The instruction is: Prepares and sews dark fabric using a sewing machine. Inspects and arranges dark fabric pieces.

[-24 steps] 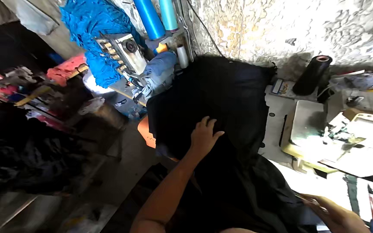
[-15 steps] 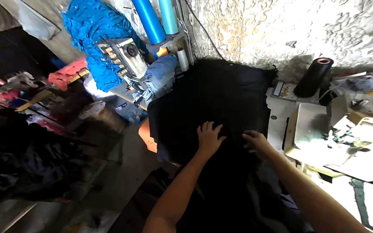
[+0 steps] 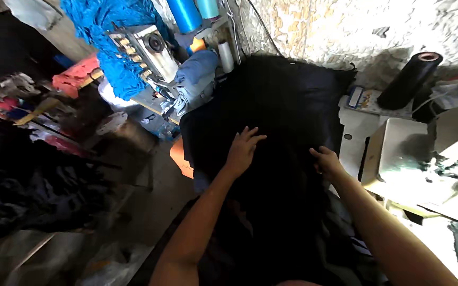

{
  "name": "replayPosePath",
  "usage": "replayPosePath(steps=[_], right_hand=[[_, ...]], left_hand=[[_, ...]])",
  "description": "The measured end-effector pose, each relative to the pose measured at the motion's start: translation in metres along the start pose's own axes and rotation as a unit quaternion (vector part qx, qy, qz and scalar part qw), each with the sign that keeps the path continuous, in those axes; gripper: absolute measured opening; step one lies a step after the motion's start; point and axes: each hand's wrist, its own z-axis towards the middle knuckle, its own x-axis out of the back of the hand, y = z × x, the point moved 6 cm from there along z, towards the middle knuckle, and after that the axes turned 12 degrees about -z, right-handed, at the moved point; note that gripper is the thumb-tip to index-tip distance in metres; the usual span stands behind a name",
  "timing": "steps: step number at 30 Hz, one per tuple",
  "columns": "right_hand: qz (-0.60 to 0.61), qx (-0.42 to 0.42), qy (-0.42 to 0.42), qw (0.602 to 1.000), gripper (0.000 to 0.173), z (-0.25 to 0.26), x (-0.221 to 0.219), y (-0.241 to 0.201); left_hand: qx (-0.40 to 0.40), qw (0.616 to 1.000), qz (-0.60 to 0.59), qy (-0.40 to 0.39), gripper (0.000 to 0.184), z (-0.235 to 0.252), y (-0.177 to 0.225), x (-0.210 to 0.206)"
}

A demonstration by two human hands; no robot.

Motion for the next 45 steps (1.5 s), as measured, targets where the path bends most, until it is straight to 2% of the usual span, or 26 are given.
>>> replayPosePath(steps=[3,5,6,8,9,10,12,14,17,19,21,26,30,33,35,37,39,41,43,45], right_hand=[[0.024,0.004,-0.019,1.000,0.036,0.000,-0.002,0.005],[0.001,0.055,0.046,0.997,0.040,-0.003,0.006,0.004],[-0.031,0.097,0.094,0.990,0.045,-0.007,0.013,0.002],[-0.085,0.160,0.163,0.970,0.044,-0.023,0.022,-0.008],[-0.122,0.181,0.162,0.962,0.039,-0.033,0.021,-0.013],[-0.164,0.192,0.133,0.959,0.034,-0.041,0.016,-0.017],[-0.231,0.179,0.025,0.956,0.033,-0.043,0.000,-0.014],[-0.275,0.153,-0.060,0.947,0.037,-0.043,-0.017,-0.008],[-0.362,0.147,-0.070,0.918,0.042,-0.054,-0.033,-0.020],[-0.403,0.158,-0.050,0.900,0.046,-0.063,-0.047,-0.021],[-0.435,0.183,-0.012,0.881,0.048,-0.067,-0.059,-0.015],[-0.390,0.280,0.090,0.872,0.038,-0.066,-0.060,0.006],[-0.321,0.224,0.101,0.915,0.038,-0.053,-0.045,0.010],[-0.279,0.199,0.095,0.935,0.050,-0.046,-0.036,0.009],[-0.267,0.188,0.090,0.941,0.054,-0.042,-0.034,0.008],[-0.253,0.178,0.089,0.947,0.058,-0.040,-0.032,0.008],[-0.242,0.170,0.092,0.951,0.061,-0.039,-0.031,0.008],[-0.243,0.152,0.086,0.954,0.063,-0.038,-0.031,0.007],[-0.249,0.137,0.077,0.956,0.064,-0.038,-0.032,0.006],[-0.251,0.141,0.076,0.955,0.062,-0.037,-0.032,0.006]], left_hand=[[-0.137,0.990,-0.011,0.032,0.026,-0.014,0.046,-0.017],[-0.182,0.983,-0.008,0.000,0.022,-0.011,0.070,-0.030],[-0.166,0.986,0.001,-0.019,0.024,-0.005,0.071,-0.033],[-0.036,0.998,0.031,-0.049,0.035,0.009,0.054,-0.025],[0.045,0.997,0.039,-0.049,0.041,0.012,0.042,-0.017],[0.090,0.995,0.038,-0.020,0.041,0.011,0.031,-0.008],[0.122,0.991,0.025,0.049,0.034,-0.010,0.019,0.000],[0.134,0.987,0.024,0.081,0.034,-0.051,0.018,-0.016],[0.190,0.978,0.028,0.078,0.051,-0.111,0.015,-0.064],[0.238,0.966,0.027,0.099,0.051,-0.135,0.002,-0.083],[0.248,0.958,0.016,0.140,0.046,-0.144,-0.008,-0.085],[0.277,0.954,-0.003,0.115,0.045,-0.138,-0.009,-0.077],[0.362,0.932,0.031,0.004,0.048,-0.115,-0.007,-0.074],[0.358,0.933,0.014,-0.040,0.037,-0.106,-0.003,-0.069],[0.339,0.938,-0.072,0.007,0.030,-0.109,-0.003,-0.050],[0.327,0.925,-0.163,0.106,0.021,-0.119,-0.009,-0.018],[0.326,0.905,-0.194,0.193,0.017,-0.133,-0.022,0.017],[0.348,0.898,-0.160,0.214,0.018,-0.145,-0.048,0.035],[0.380,0.902,-0.087,0.188,0.026,-0.153,-0.077,0.036],[0.387,0.904,0.005,0.180,0.027,-0.153,-0.082,0.039]])
